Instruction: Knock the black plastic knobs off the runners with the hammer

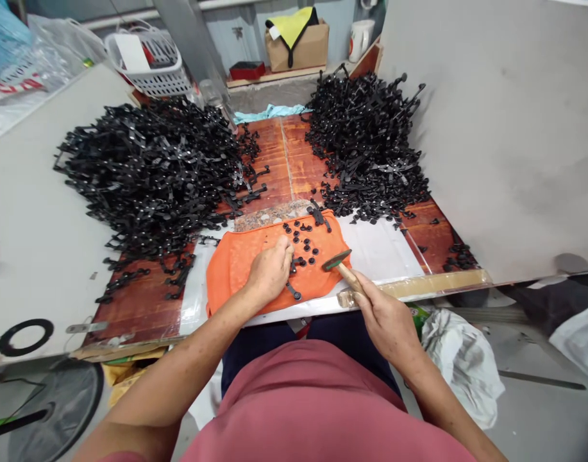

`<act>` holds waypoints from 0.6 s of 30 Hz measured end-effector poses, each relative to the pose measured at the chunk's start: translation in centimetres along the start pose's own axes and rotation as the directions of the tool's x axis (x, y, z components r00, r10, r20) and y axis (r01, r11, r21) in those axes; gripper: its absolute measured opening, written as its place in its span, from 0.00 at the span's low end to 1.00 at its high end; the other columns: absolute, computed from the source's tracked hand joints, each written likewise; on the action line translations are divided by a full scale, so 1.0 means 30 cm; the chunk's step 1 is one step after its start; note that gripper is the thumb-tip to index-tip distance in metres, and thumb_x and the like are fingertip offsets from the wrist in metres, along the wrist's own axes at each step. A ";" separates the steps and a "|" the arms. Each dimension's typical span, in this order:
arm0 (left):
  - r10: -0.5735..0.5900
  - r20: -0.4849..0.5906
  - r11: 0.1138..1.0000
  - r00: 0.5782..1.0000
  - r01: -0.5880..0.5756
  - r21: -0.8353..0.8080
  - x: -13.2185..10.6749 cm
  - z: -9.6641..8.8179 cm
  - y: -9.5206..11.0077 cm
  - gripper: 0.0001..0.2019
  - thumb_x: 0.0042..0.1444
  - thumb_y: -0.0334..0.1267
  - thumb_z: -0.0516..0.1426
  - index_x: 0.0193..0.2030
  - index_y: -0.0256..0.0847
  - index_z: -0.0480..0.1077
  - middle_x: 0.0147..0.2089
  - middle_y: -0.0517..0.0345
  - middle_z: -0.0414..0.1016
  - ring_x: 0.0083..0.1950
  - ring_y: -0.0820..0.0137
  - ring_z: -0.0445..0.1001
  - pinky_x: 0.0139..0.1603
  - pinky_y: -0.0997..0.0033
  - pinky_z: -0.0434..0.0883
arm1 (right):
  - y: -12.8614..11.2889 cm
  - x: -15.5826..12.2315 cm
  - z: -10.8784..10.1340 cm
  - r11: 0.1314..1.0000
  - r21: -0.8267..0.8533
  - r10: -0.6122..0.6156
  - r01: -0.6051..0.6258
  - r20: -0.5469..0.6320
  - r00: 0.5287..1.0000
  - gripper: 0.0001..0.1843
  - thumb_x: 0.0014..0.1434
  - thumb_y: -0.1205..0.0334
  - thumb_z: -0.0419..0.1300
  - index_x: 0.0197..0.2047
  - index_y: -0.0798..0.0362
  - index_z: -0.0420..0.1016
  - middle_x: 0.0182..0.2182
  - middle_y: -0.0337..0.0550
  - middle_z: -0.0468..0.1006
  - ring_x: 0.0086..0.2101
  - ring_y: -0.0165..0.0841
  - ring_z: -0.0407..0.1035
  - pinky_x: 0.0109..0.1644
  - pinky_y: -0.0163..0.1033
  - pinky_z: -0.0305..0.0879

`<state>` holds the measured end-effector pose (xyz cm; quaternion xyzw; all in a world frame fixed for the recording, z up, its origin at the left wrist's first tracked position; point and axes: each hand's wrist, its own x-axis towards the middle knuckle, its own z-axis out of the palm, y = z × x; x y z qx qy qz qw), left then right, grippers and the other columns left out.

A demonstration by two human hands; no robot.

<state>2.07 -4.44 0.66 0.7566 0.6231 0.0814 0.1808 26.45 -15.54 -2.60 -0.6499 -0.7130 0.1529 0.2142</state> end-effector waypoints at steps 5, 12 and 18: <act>-0.005 0.026 0.999 1.000 0.004 0.033 0.002 -0.001 0.006 0.11 0.73 0.39 0.43 0.45 0.44 0.64 0.33 0.56 0.78 0.36 0.63 0.78 0.37 0.68 0.64 | 0.001 0.001 0.004 0.999 -0.034 -0.016 0.015 -0.031 0.999 0.25 0.74 0.60 0.49 0.72 0.46 0.66 0.50 0.45 0.85 0.40 0.41 0.83 0.39 0.40 0.77; -0.045 0.063 0.989 0.997 0.036 0.145 0.007 -0.006 0.027 0.12 0.74 0.40 0.42 0.49 0.43 0.65 0.37 0.52 0.81 0.40 0.60 0.80 0.37 0.67 0.65 | -0.005 0.004 0.003 0.999 -0.052 -0.013 0.013 0.000 1.000 0.26 0.74 0.60 0.49 0.73 0.47 0.64 0.51 0.45 0.85 0.40 0.41 0.83 0.38 0.39 0.77; -0.067 0.096 0.969 0.993 0.042 0.244 0.012 -0.015 0.038 0.13 0.74 0.41 0.42 0.54 0.42 0.65 0.39 0.49 0.82 0.42 0.57 0.82 0.36 0.66 0.64 | -0.003 0.008 -0.012 1.000 -0.022 -0.017 0.017 0.026 1.000 0.26 0.74 0.61 0.50 0.72 0.46 0.65 0.52 0.44 0.84 0.43 0.40 0.83 0.43 0.40 0.77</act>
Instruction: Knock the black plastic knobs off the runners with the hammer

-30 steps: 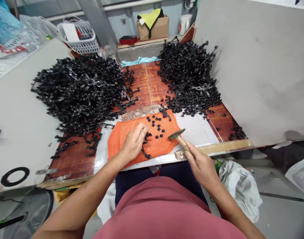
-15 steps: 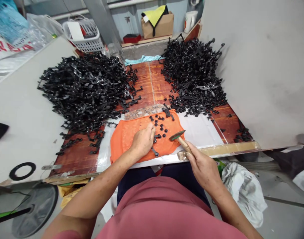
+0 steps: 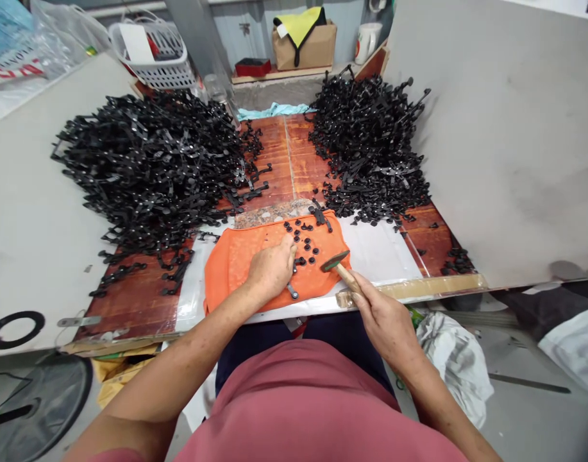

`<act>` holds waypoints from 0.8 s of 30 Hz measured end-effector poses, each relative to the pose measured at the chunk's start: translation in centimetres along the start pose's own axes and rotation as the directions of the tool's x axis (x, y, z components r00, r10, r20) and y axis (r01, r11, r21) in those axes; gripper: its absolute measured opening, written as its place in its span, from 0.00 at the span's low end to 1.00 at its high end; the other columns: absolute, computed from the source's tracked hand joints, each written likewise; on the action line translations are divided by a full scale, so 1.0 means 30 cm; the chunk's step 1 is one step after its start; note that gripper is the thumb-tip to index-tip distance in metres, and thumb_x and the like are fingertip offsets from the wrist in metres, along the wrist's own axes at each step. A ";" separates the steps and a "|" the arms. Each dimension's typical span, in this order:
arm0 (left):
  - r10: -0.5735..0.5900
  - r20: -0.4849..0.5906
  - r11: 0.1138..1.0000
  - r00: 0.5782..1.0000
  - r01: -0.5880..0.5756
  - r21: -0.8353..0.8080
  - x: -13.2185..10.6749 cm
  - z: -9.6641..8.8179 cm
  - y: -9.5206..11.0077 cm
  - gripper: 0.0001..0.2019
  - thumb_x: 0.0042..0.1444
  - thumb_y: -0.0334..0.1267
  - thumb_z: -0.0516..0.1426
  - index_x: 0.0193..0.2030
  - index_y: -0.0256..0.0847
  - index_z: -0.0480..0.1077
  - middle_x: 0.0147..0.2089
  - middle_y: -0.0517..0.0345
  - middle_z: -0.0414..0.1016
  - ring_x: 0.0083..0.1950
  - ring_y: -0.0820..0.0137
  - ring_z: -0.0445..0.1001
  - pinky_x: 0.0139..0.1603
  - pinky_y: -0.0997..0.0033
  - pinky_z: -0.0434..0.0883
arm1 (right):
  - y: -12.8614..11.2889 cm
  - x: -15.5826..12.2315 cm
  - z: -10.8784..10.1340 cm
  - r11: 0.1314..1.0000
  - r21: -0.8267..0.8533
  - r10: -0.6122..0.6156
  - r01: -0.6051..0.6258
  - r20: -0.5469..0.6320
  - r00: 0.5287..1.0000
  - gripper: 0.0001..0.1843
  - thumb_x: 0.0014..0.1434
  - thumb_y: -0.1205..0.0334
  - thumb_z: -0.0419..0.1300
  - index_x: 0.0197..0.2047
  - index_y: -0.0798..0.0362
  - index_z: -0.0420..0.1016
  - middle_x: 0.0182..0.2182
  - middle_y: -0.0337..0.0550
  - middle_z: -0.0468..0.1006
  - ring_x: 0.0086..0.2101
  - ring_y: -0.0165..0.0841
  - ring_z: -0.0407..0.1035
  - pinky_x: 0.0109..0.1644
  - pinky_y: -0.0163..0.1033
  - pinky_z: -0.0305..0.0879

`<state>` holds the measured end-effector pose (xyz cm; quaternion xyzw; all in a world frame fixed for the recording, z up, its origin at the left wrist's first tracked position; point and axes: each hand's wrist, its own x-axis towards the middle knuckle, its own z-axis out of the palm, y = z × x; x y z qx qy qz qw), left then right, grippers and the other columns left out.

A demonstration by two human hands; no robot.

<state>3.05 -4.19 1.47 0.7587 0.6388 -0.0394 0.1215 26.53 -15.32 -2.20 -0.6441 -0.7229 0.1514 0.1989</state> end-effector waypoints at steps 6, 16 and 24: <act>0.015 0.003 0.999 1.000 -0.015 0.042 0.003 -0.008 -0.002 0.15 0.74 0.42 0.42 0.55 0.42 0.65 0.38 0.47 0.82 0.42 0.54 0.82 0.34 0.65 0.64 | -0.060 0.055 -0.063 0.988 -0.035 -0.154 0.151 -0.119 0.981 0.27 0.75 0.62 0.50 0.74 0.48 0.62 0.52 0.48 0.84 0.41 0.38 0.81 0.43 0.39 0.75; 0.030 0.038 0.999 0.999 -0.031 0.011 0.015 -0.023 -0.005 0.15 0.74 0.41 0.42 0.54 0.41 0.66 0.41 0.47 0.83 0.43 0.56 0.82 0.37 0.65 0.65 | -0.113 0.113 -0.042 0.972 -0.095 -0.222 0.214 -0.088 0.971 0.28 0.74 0.64 0.50 0.75 0.50 0.60 0.43 0.47 0.85 0.35 0.35 0.79 0.40 0.36 0.73; -0.006 0.022 1.000 1.000 0.006 -0.006 -0.002 -0.002 -0.001 0.15 0.74 0.41 0.41 0.54 0.41 0.65 0.39 0.49 0.82 0.42 0.58 0.82 0.36 0.67 0.65 | -0.112 0.089 -0.025 0.966 -0.150 -0.218 0.209 -0.043 0.975 0.27 0.75 0.62 0.48 0.75 0.51 0.60 0.39 0.46 0.84 0.33 0.36 0.78 0.36 0.36 0.70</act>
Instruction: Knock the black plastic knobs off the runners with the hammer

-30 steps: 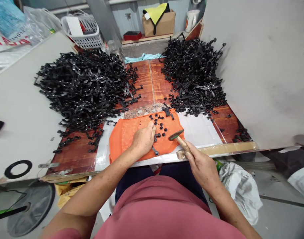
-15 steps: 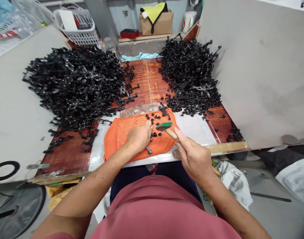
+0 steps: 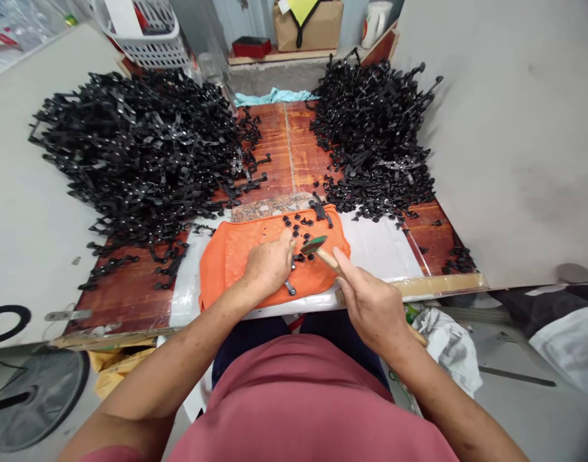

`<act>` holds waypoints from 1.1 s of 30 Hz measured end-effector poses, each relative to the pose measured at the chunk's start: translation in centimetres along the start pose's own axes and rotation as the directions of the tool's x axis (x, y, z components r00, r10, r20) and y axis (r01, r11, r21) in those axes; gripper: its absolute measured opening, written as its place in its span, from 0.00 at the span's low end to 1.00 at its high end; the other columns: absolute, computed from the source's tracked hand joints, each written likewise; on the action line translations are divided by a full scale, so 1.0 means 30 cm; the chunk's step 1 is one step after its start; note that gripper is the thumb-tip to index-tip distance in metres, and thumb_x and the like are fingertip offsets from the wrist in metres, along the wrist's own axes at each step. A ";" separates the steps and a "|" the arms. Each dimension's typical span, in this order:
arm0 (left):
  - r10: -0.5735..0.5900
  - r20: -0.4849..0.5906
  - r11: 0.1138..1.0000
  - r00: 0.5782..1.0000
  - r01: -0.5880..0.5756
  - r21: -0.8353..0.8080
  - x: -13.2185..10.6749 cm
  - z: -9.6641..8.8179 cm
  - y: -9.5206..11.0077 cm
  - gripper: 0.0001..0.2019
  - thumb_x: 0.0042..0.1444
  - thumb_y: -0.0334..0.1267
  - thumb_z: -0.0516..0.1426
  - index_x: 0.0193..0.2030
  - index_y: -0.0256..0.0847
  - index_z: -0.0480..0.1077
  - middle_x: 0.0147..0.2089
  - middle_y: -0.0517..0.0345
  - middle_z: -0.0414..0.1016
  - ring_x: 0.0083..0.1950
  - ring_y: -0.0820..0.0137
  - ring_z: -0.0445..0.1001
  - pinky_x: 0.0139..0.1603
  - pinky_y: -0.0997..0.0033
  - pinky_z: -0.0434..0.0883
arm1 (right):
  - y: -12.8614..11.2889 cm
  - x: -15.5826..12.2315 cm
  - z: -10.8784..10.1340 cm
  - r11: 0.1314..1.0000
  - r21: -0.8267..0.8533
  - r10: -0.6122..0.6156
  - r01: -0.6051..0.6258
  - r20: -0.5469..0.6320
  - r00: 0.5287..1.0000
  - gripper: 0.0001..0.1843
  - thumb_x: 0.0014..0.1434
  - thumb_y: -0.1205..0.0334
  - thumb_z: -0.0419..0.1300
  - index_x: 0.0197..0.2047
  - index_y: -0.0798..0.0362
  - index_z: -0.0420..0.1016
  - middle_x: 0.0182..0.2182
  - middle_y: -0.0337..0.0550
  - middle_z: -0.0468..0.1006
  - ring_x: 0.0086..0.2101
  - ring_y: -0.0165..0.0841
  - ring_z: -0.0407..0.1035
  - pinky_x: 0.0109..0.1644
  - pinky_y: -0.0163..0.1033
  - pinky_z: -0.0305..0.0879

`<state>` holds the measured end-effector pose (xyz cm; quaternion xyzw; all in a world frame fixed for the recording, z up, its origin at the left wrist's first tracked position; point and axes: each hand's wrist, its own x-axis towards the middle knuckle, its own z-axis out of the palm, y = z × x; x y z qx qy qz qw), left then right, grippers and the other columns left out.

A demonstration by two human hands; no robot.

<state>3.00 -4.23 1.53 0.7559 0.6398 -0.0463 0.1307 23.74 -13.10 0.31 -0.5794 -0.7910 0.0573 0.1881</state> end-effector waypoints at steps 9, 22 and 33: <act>0.010 -0.005 1.000 1.000 -0.010 0.020 0.008 0.007 -0.012 0.15 0.74 0.41 0.41 0.54 0.41 0.65 0.38 0.48 0.82 0.42 0.56 0.82 0.35 0.66 0.63 | 0.003 0.016 -0.007 0.995 -0.097 -0.016 0.016 0.007 1.000 0.29 0.74 0.63 0.50 0.75 0.50 0.60 0.39 0.47 0.85 0.31 0.36 0.78 0.33 0.37 0.68; 0.184 -0.139 0.958 0.973 -0.210 -0.195 0.045 -0.200 -0.207 0.16 0.70 0.45 0.42 0.37 0.43 0.65 0.36 0.56 0.74 0.38 0.66 0.74 0.42 0.69 0.70 | 0.097 -0.067 -0.004 0.932 0.321 0.177 -0.166 -0.005 0.984 0.27 0.74 0.61 0.50 0.74 0.48 0.62 0.58 0.47 0.80 0.49 0.39 0.80 0.50 0.41 0.76; 0.352 -0.482 0.928 0.802 -0.232 0.291 0.168 -0.524 -0.227 0.19 0.67 0.39 0.48 0.54 0.37 0.77 0.53 0.46 0.76 0.58 0.58 0.69 0.65 0.52 0.64 | 0.155 -0.095 0.038 0.959 0.057 0.277 -0.278 0.018 0.961 0.25 0.73 0.60 0.51 0.71 0.48 0.69 0.45 0.47 0.87 0.39 0.43 0.83 0.40 0.43 0.77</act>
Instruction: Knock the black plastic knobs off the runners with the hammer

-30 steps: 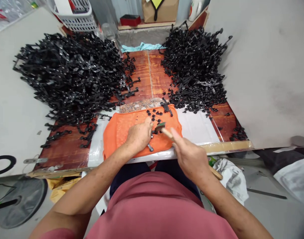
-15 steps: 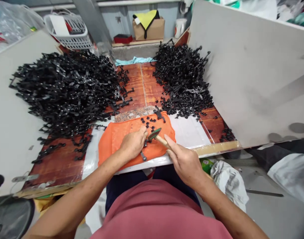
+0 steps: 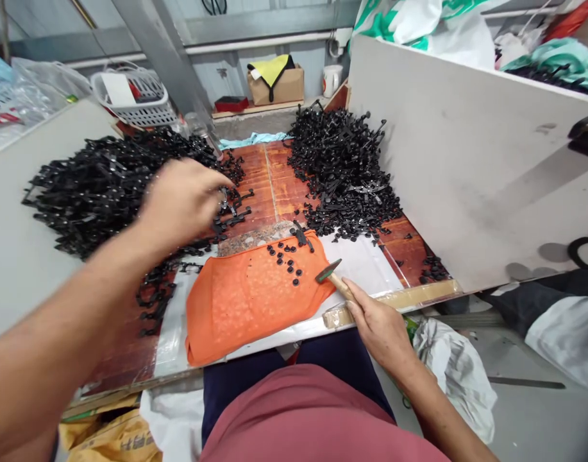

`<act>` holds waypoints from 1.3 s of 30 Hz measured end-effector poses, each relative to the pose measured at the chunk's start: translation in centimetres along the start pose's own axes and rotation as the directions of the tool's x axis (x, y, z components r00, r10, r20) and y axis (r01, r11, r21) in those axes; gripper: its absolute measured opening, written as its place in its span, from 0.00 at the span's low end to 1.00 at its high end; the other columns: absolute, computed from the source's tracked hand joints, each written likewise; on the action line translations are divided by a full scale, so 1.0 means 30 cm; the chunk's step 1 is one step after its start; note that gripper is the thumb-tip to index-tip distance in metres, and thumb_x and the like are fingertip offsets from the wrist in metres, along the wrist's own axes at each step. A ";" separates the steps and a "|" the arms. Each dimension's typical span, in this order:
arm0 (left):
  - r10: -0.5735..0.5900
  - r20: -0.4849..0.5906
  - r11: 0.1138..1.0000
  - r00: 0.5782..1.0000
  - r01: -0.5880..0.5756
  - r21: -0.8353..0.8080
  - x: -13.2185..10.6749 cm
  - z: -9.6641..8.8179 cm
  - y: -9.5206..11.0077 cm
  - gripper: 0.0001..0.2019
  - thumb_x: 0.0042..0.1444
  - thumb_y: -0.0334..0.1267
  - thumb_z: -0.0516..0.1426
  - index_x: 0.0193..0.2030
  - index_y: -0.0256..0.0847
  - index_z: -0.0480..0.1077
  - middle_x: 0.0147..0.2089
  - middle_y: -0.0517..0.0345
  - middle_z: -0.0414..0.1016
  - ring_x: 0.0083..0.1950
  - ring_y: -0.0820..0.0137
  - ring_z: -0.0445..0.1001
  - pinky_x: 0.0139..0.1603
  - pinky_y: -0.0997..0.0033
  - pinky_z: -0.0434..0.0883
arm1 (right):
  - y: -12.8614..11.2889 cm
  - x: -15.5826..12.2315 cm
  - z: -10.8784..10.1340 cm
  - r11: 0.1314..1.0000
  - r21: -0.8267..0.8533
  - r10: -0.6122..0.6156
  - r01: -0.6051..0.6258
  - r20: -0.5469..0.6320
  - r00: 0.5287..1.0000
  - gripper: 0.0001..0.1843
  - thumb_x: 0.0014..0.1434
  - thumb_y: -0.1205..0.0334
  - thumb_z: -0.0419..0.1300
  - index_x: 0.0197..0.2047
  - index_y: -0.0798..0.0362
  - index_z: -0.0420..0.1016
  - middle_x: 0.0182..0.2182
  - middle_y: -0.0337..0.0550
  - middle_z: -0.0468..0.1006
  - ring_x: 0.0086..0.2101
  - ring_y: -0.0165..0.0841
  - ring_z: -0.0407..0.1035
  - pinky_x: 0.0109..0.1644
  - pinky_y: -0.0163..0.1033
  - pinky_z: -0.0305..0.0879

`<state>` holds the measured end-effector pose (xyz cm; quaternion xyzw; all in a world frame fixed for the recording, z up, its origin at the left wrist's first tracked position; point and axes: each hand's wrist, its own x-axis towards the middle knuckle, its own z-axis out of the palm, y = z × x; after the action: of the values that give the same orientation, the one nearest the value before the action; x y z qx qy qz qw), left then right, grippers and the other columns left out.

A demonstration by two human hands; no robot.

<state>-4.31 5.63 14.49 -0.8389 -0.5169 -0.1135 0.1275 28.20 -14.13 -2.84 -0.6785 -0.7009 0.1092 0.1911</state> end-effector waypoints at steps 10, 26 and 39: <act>0.685 0.278 0.728 0.673 -0.637 -0.253 0.192 0.427 0.277 0.10 0.64 0.31 0.56 0.45 0.48 0.77 0.45 0.50 0.77 0.53 0.61 0.72 0.51 0.64 0.65 | -0.003 -0.014 0.007 0.998 0.029 -0.056 0.058 -0.048 0.997 0.24 0.73 0.63 0.52 0.70 0.49 0.68 0.49 0.45 0.86 0.41 0.40 0.83 0.42 0.41 0.78; -0.103 0.388 0.635 0.916 0.361 -0.683 -0.129 0.112 0.151 0.19 0.61 0.45 0.52 0.56 0.39 0.66 0.35 0.58 0.77 0.37 0.65 0.76 0.42 0.67 0.71 | 0.016 -0.020 0.016 0.995 0.045 -0.085 0.088 -0.058 0.995 0.22 0.73 0.59 0.53 0.67 0.49 0.72 0.47 0.46 0.87 0.38 0.39 0.83 0.38 0.38 0.75; -0.085 0.554 0.845 0.828 0.355 -0.400 -0.398 0.303 0.172 0.11 0.66 0.43 0.47 0.36 0.43 0.65 0.36 0.55 0.75 0.39 0.64 0.73 0.40 0.67 0.63 | 0.007 -0.018 0.010 0.994 -0.085 -0.075 0.067 -0.093 0.993 0.22 0.73 0.56 0.51 0.64 0.49 0.75 0.39 0.44 0.88 0.34 0.41 0.83 0.32 0.39 0.71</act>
<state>-4.41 -3.61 1.59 -0.7746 -0.5824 -0.0252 -0.2453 28.28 -14.61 -3.26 -0.6650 -0.7183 0.0406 0.2005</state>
